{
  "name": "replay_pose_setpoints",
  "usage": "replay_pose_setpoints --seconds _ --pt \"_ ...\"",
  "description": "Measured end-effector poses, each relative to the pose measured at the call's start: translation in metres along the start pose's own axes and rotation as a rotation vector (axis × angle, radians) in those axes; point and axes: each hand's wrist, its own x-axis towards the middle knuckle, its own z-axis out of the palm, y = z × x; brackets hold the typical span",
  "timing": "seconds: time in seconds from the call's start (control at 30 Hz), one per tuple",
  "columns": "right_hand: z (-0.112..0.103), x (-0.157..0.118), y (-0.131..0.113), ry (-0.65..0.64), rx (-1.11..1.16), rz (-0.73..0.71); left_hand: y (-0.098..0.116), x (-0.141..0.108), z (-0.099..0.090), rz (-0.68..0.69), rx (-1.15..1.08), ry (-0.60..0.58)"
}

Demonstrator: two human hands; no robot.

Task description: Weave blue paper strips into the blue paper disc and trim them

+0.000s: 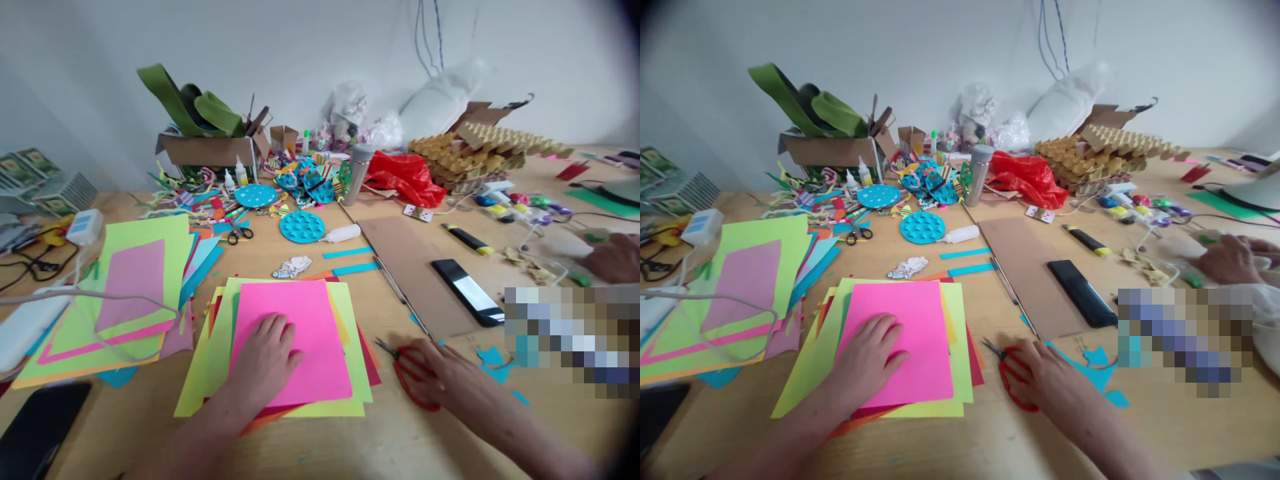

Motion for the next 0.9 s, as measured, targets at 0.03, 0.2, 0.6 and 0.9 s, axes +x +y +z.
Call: replay_pose_setpoints --seconds 0.03,0.2,0.6,0.9 --pt "0.008 -0.008 0.002 0.033 0.02 0.006 0.0 0.0 0.0 0.003 0.004 0.001" --pt "0.026 -0.015 0.001 0.19 0.065 -0.053 -0.001 0.0 0.002 0.013 0.012 0.01" --pt "-0.05 0.14 0.048 0.406 -0.185 0.168 0.001 0.0 0.0 0.007 0.008 -0.008" --pt "-0.057 0.187 -0.041 0.341 -0.089 -0.328 0.002 0.003 -0.002 -0.024 -0.057 -0.036"
